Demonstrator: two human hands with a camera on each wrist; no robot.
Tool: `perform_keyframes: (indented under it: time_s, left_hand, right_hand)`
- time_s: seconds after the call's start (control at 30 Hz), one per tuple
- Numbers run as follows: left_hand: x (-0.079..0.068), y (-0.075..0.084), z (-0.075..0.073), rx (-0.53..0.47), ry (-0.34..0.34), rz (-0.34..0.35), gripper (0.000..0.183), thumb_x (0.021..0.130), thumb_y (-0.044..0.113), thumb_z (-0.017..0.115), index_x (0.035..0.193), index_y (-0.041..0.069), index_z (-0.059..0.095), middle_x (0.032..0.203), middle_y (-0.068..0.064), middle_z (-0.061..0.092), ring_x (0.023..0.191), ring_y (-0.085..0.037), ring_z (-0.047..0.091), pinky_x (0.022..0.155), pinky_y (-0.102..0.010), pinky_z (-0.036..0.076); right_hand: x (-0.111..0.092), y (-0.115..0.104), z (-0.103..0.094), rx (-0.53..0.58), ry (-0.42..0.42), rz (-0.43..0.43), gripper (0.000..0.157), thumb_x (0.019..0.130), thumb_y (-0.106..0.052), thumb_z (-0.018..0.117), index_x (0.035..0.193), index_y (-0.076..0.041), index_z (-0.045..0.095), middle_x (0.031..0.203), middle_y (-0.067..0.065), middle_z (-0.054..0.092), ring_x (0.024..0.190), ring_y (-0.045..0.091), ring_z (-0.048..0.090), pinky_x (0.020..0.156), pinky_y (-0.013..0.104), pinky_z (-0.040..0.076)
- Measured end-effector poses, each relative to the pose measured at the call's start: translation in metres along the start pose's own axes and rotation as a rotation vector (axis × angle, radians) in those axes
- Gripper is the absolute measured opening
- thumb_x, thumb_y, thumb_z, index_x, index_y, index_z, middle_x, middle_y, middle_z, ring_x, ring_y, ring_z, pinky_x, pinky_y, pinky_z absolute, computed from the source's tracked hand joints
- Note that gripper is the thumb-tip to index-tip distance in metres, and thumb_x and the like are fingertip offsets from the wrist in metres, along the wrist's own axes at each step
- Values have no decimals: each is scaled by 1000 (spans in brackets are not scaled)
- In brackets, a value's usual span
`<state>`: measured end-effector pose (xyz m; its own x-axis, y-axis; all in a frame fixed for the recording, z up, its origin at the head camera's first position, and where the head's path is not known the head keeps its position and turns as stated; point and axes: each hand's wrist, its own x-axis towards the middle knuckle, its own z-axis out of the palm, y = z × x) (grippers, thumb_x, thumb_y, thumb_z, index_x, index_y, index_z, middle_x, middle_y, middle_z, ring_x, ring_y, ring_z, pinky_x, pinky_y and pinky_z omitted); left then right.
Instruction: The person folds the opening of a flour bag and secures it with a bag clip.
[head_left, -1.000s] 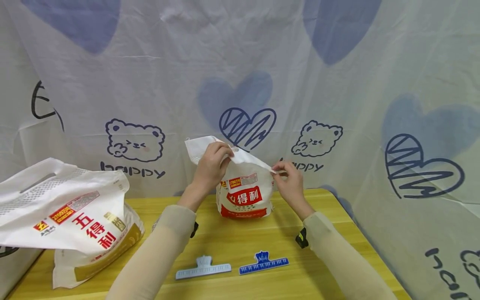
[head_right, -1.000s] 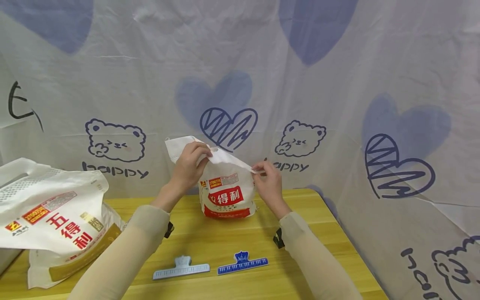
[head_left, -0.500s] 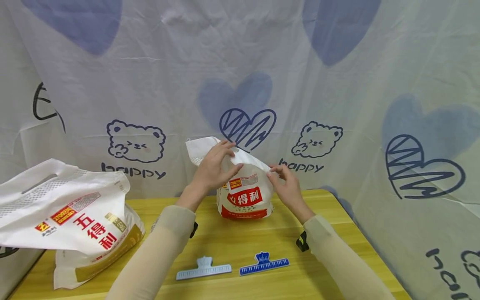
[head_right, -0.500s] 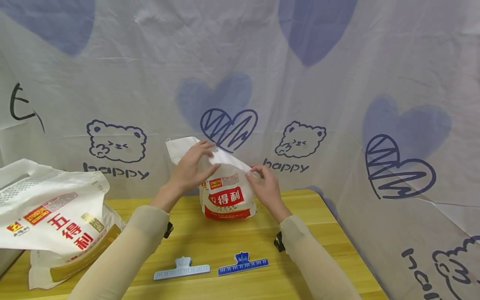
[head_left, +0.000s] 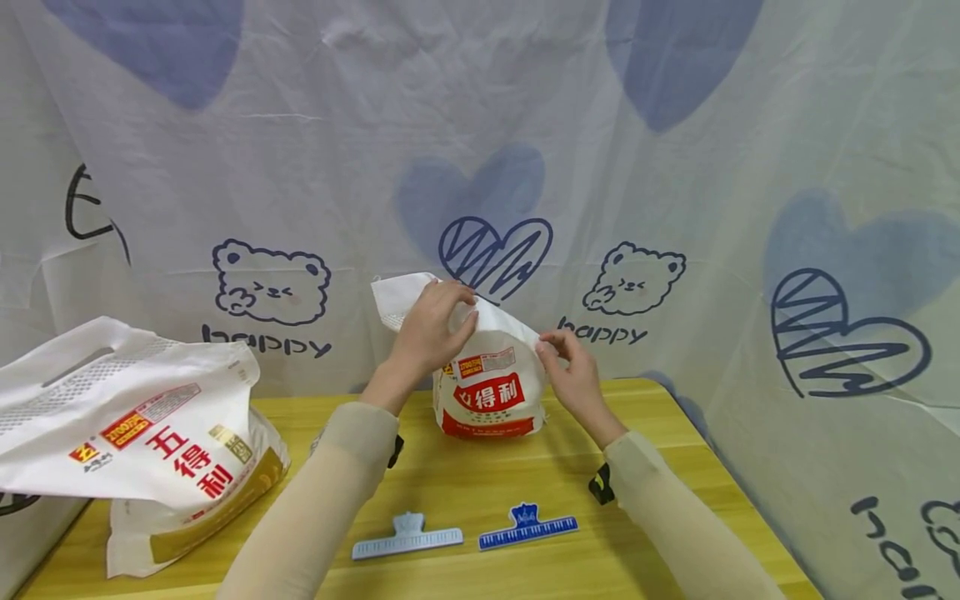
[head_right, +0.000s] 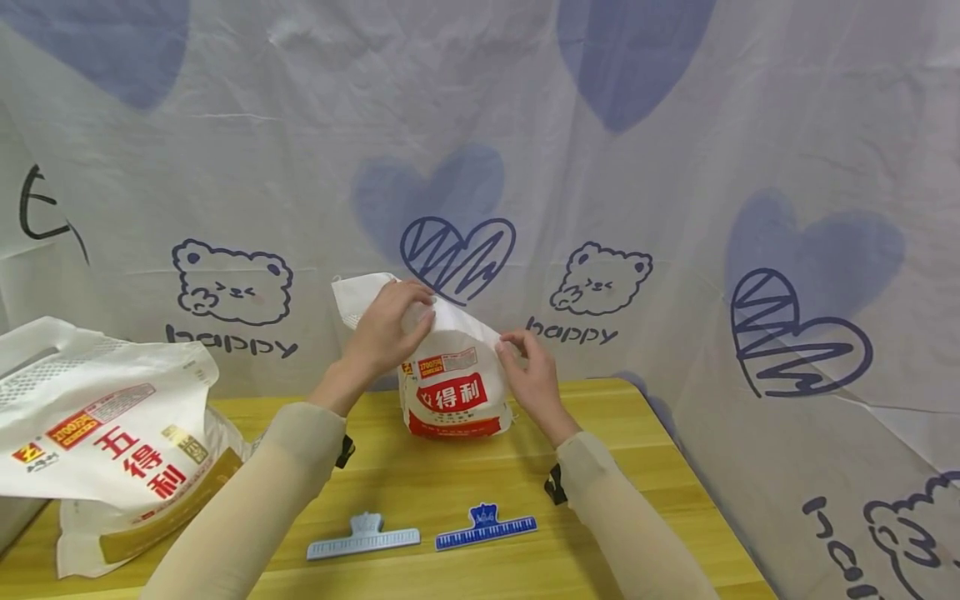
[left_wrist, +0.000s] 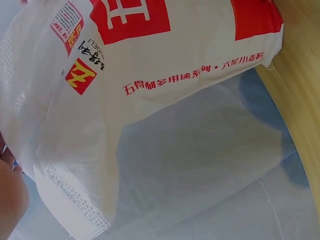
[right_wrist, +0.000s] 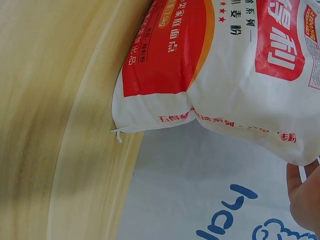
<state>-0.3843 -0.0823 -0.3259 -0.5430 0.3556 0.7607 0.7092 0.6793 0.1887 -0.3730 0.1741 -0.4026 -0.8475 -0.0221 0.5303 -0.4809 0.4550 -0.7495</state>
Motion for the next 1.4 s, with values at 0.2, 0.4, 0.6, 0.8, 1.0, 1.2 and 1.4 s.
perform_keyframes:
  time_s: [0.2, 0.4, 0.6, 0.8, 1.0, 1.2, 1.4]
  left_hand:
    - [2, 1, 0, -1, 1, 1, 20, 100, 14, 69, 116, 3, 68, 123, -13, 70, 122, -31, 62, 123, -50, 33]
    - [3, 0, 0, 9, 1, 4, 19, 100, 13, 70, 116, 3, 70, 120, -13, 70, 119, -31, 62, 121, -46, 36]
    - [3, -2, 1, 10, 13, 3, 21, 99, 11, 72, 118, 3, 69, 118, -12, 70, 114, -30, 62, 109, -41, 48]
    - [3, -3, 2, 11, 29, 24, 18, 98, 10, 72, 115, 4, 70, 114, -12, 70, 111, -30, 62, 104, -40, 50]
    - [4, -2, 2, 5, 64, 43, 14, 97, 9, 74, 110, 3, 71, 110, -11, 70, 108, -30, 63, 103, -41, 51]
    - [3, -4, 4, 9, 91, 49, 11, 96, 8, 74, 106, 3, 72, 107, -11, 70, 106, -30, 63, 104, -41, 50]
    - [4, -5, 6, 5, 98, 52, 9, 96, 7, 74, 104, 4, 72, 105, -11, 70, 103, -30, 63, 100, -40, 51]
  right_hand:
    - [0, -1, 1, 6, 3, -4, 28, 107, -30, 59, 127, -11, 60, 127, 12, 68, 118, 32, 63, 96, 50, 57]
    - [0, -2, 2, -1, 2, -5, 33, 107, -23, 59, 136, -6, 59, 133, 13, 66, 119, 32, 62, 98, 49, 57]
    - [1, -1, 4, -23, 4, -18, 35, 107, -18, 59, 141, -8, 60, 136, 12, 65, 120, 30, 62, 100, 47, 56]
    - [3, 1, 7, -48, 25, -31, 33, 105, -15, 61, 137, -8, 62, 133, 12, 66, 118, 29, 62, 101, 47, 54]
    - [3, 0, 9, -50, 38, -18, 29, 106, -15, 62, 133, -7, 64, 129, 11, 67, 116, 29, 61, 101, 48, 53]
    - [3, -1, 12, -52, 59, -12, 26, 105, -14, 62, 130, -7, 66, 126, 10, 67, 114, 28, 61, 99, 47, 54]
    - [4, -2, 14, -54, 83, 3, 21, 104, -12, 63, 125, -7, 67, 121, 11, 68, 111, 28, 62, 97, 46, 54]
